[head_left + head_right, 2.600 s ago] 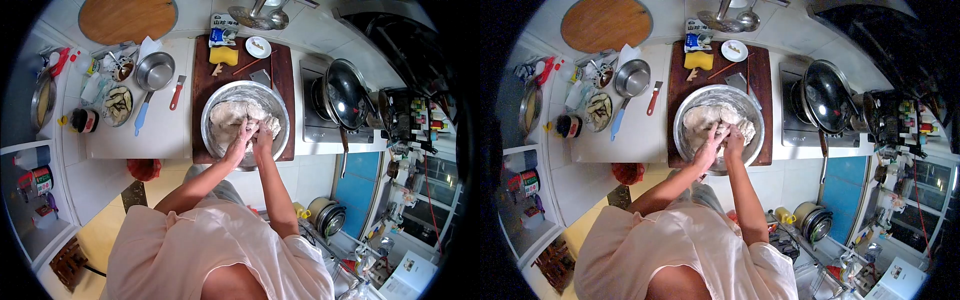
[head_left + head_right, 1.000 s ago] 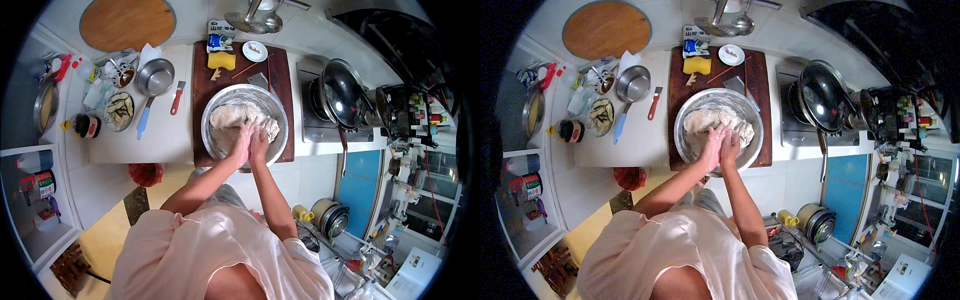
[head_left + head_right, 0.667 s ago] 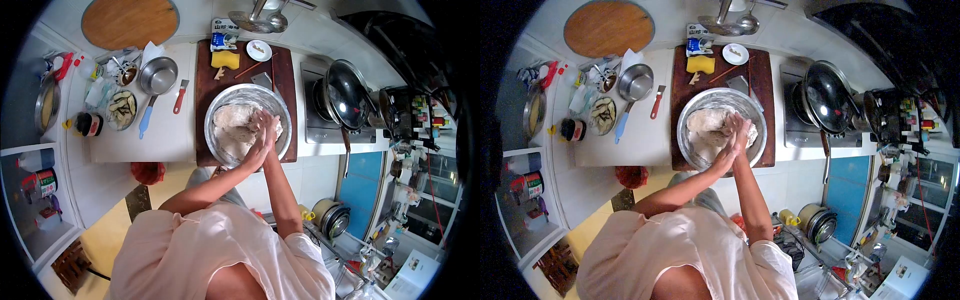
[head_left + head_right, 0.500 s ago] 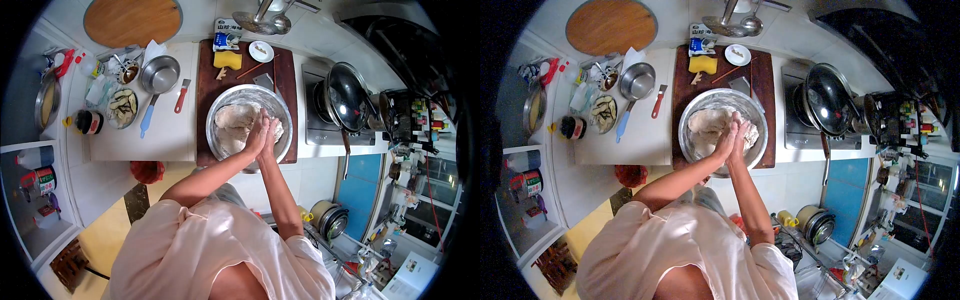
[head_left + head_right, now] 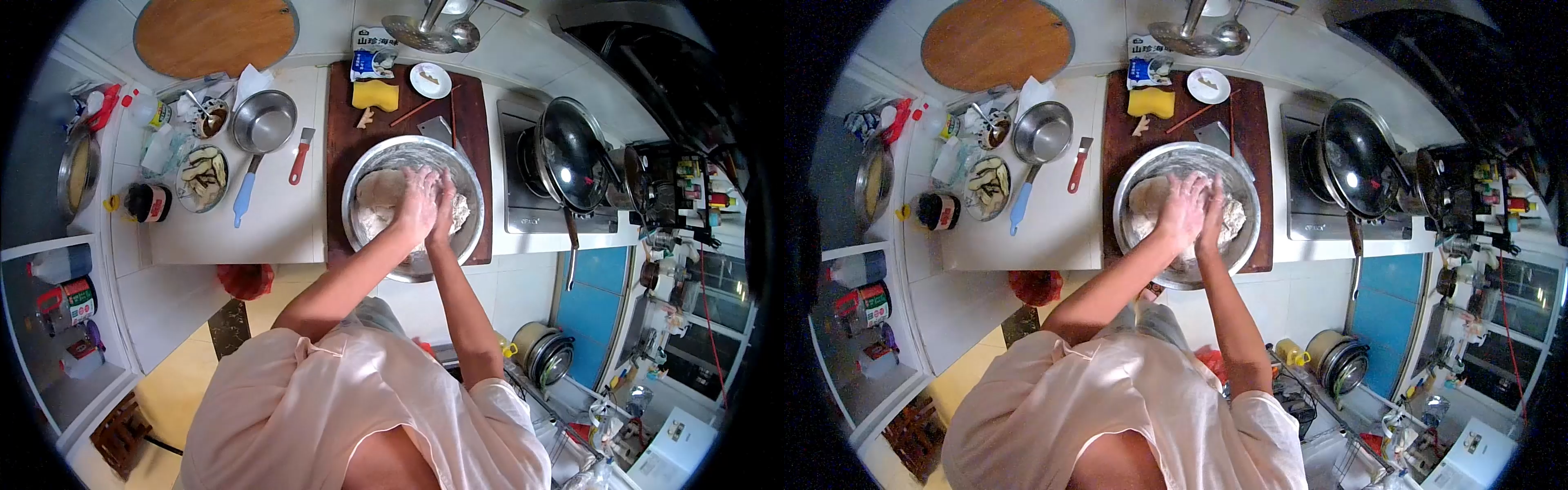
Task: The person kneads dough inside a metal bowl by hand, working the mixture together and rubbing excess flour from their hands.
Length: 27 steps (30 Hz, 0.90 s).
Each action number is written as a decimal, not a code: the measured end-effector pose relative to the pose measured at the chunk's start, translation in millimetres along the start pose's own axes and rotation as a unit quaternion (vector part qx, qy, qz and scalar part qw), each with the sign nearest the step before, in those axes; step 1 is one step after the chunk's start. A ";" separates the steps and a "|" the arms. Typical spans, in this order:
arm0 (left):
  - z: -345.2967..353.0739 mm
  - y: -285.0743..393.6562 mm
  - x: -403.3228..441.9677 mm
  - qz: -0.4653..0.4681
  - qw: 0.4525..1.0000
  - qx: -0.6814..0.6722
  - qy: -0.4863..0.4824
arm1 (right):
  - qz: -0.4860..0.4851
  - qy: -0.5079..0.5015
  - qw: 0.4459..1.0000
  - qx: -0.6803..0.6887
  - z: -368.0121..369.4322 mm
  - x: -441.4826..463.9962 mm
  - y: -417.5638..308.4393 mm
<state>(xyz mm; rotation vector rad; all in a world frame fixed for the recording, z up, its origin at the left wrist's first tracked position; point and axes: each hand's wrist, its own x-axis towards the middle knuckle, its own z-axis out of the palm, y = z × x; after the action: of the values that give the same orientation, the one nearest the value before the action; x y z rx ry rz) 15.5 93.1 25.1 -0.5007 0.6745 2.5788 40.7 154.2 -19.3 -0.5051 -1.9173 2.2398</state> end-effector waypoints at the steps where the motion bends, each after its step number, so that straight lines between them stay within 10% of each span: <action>1: 7.4 11.7 -2.2 -0.051 0.993 -0.110 0.012 | 0.021 0.019 0.995 0.095 -4.8 4.7 0.3; 13: -51.1 -36.6 -37.0 -0.115 0.992 0.036 -0.034 | 0.079 0.025 0.805 0.588 -3.3 18.3 -31.5; 23: -44.6 -40.1 -33.0 -0.122 0.943 0.276 0.139 | 0.003 -0.037 0.977 0.211 11.7 1.9 -27.7; 27: -85.9 -59.7 6.3 -0.205 0.973 0.096 0.045 | -0.002 -0.071 0.985 -0.156 22.1 -26.6 -35.0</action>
<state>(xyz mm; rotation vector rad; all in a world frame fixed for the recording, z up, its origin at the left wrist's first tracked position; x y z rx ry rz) 58.9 97.0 -70.2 -0.6232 0.7525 2.0937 54.2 130.9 21.9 -0.3870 -2.3547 2.0299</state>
